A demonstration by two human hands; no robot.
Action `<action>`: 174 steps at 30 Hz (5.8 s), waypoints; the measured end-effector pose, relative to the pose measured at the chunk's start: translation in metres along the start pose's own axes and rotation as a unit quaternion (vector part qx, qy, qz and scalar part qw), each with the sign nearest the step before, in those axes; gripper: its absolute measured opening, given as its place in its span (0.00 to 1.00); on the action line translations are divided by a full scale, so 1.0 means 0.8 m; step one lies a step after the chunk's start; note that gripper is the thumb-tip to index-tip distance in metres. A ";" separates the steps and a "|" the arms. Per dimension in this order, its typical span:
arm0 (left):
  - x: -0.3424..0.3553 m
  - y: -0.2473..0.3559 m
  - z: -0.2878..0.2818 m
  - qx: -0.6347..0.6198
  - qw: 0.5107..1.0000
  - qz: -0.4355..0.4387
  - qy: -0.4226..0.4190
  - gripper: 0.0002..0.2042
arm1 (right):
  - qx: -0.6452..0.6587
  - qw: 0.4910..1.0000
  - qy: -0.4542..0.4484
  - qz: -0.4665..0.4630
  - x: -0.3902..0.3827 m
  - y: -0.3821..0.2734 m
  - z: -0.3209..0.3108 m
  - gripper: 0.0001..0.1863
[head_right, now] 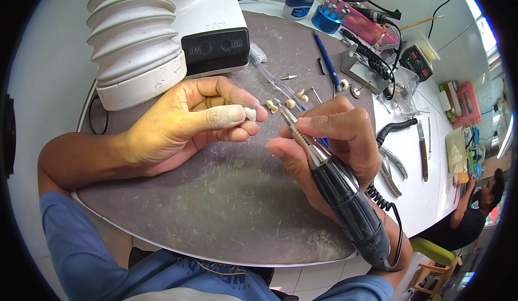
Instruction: The person uses a rotary tool to polish dental crowns on a workbench, picking up different crowns from a small tray and smoothing their surfaces before setting them back down.
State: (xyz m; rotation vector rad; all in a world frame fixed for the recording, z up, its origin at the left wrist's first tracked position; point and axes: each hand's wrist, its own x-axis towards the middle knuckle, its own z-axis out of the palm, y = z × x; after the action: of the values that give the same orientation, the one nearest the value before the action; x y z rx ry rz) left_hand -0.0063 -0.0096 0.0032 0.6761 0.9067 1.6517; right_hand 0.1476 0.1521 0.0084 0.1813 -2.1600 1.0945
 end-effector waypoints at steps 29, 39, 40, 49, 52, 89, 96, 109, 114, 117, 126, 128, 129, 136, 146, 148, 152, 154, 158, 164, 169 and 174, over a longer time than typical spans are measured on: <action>-0.001 -0.002 -0.002 -0.001 1.000 0.002 -0.007 0.13 | -0.050 0.988 -0.047 -0.138 0.009 0.008 0.004 0.16; -0.003 0.001 -0.002 0.007 1.000 -0.006 -0.012 0.14 | -0.053 0.989 -0.047 -0.129 0.008 0.007 0.006 0.16; -0.003 0.000 -0.002 0.007 1.000 -0.006 -0.011 0.14 | -0.053 0.989 -0.047 -0.129 0.008 0.007 0.005 0.16; -0.002 -0.001 -0.001 0.012 1.000 -0.006 -0.013 0.13 | -0.068 0.987 -0.048 -0.136 0.010 0.009 0.006 0.17; -0.002 0.000 -0.001 0.018 1.000 -0.010 -0.007 0.13 | -0.055 0.987 -0.051 -0.143 0.009 0.009 0.005 0.17; 0.000 -0.003 -0.001 0.021 1.000 -0.002 -0.008 0.13 | -0.052 0.991 -0.062 -0.106 0.006 0.005 0.004 0.15; 0.001 -0.002 0.000 0.014 1.000 -0.002 -0.010 0.12 | -0.026 0.991 -0.026 -0.126 0.008 0.008 0.007 0.15; 0.000 0.001 0.002 0.023 1.000 -0.011 -0.007 0.11 | -0.031 0.992 -0.083 -0.091 0.004 0.006 0.003 0.17; 0.001 0.000 0.001 0.019 1.000 -0.004 -0.010 0.11 | -0.049 0.989 -0.031 -0.137 0.010 0.009 0.008 0.15; 0.001 -0.001 0.000 0.013 1.000 -0.004 -0.008 0.11 | -0.061 0.992 -0.078 -0.081 0.003 0.003 0.004 0.16; 0.002 0.000 0.002 0.020 1.000 -0.003 -0.022 0.12 | -0.013 0.997 -0.043 -0.063 0.001 0.006 0.009 0.17; 0.001 -0.001 0.002 0.023 1.000 -0.004 -0.014 0.12 | -0.031 0.995 -0.055 -0.072 0.002 0.005 0.008 0.17; 0.002 -0.002 0.002 0.025 1.000 -0.005 -0.009 0.12 | -0.052 0.993 -0.067 -0.081 0.003 0.004 0.006 0.17; 0.001 -0.001 0.002 0.007 1.000 -0.014 -0.014 0.12 | -0.040 0.995 -0.071 -0.066 0.001 0.003 0.004 0.16; 0.002 -0.003 -0.002 -0.002 1.000 0.010 -0.008 0.07 | -0.079 0.984 -0.011 -0.161 0.007 0.013 0.011 0.16; 0.003 -0.003 -0.002 -0.003 1.000 0.009 -0.006 0.08 | -0.087 0.984 -0.005 -0.155 0.005 0.009 0.009 0.16; 0.001 -0.003 -0.001 0.006 1.000 0.000 0.000 0.07 | -0.085 0.989 -0.076 -0.097 0.001 0.003 0.005 0.18; 0.001 -0.004 -0.003 0.006 1.000 0.001 0.000 0.07 | -0.080 0.988 -0.078 -0.106 0.004 0.007 0.006 0.19; 0.000 -0.002 -0.002 0.004 1.000 -0.006 -0.009 0.07 | -0.078 0.986 -0.008 -0.151 0.008 0.013 0.013 0.16; 0.002 -0.001 0.001 0.003 1.000 -0.007 0.006 0.09 | -0.042 0.991 0.023 -0.128 0.004 0.014 0.009 0.18; 0.002 -0.003 0.000 0.025 0.999 0.025 -0.005 0.12 | -0.049 0.988 0.002 -0.148 0.005 0.016 0.009 0.18; 0.001 -0.001 0.001 0.054 0.998 0.013 -0.002 0.15 | -0.073 0.987 0.000 -0.144 0.006 0.015 0.006 0.18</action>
State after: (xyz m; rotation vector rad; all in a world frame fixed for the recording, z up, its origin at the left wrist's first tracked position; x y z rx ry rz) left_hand -0.0054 -0.0085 0.0030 0.7676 0.9945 1.6333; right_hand 0.1365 0.1569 0.0017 0.4119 -2.1222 0.7700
